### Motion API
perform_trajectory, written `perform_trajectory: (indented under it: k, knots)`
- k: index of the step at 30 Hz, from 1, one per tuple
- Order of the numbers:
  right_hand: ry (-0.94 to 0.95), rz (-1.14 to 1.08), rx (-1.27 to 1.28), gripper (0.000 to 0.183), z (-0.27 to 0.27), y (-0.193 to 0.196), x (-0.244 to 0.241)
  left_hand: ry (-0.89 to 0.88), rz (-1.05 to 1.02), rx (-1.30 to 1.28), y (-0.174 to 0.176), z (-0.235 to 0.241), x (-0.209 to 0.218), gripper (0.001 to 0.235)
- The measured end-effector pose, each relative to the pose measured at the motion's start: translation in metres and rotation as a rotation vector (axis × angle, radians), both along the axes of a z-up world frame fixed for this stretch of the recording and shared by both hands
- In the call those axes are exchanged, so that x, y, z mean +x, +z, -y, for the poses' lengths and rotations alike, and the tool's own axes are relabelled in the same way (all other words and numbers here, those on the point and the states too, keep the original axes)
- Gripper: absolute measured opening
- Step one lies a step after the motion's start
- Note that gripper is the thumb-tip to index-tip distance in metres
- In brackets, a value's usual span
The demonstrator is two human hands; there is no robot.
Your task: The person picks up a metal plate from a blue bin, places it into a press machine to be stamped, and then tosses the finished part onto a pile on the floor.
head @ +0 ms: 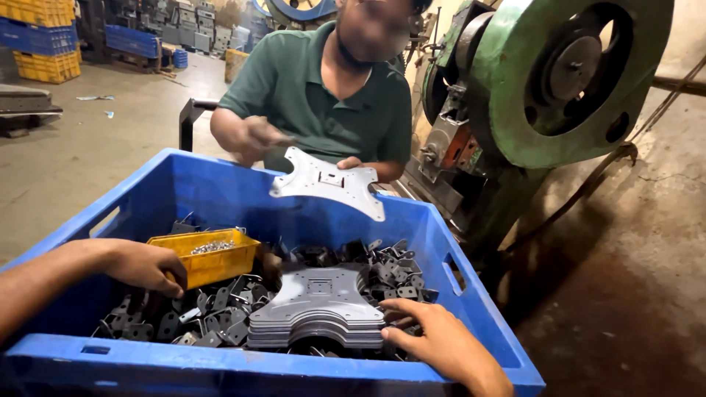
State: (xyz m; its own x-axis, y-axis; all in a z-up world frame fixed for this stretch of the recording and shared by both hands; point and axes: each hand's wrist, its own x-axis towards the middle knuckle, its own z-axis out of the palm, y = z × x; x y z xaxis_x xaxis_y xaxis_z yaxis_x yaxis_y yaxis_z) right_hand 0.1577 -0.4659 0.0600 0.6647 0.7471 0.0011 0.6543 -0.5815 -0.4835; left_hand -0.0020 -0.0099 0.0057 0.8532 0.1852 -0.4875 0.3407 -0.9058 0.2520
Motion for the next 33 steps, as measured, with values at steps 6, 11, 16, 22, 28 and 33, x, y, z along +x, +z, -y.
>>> perform_trajectory:
  k: [6, 11, 16, 22, 28, 33]
  knots:
    - [-0.223, -0.038, 0.174, 0.061, 0.004, -0.015, 0.023, -0.043, -0.011, 0.007, 0.0, 0.008, 0.003, 0.044]
    - [-0.247, -0.443, 0.588, 0.08, 0.006, -0.033, 0.076, -0.171, 0.039, 0.006, -0.006, 0.006, 0.007, 0.044]
    - [-0.286, -0.698, 0.761, 0.086, 0.002, -0.015, 0.075, -0.076, -0.03, -0.03, 0.018, 0.032, -0.004, 0.043]
    - [-0.292, -0.767, 0.923, 0.065, -0.001, -0.012, 0.092, -0.109, -0.032, -0.163, -0.018, -0.001, 0.014, 0.041]
    - [-0.23, -0.803, 1.129, 0.045, 0.001, -0.021, 0.123, -0.072, -0.025, -0.175, -0.006, 0.008, 0.009, 0.041]
    - [-0.249, -0.96, 1.35, 0.04, -0.003, -0.032, 0.127, -0.149, 0.031, -0.2, -0.019, -0.003, 0.017, 0.042]
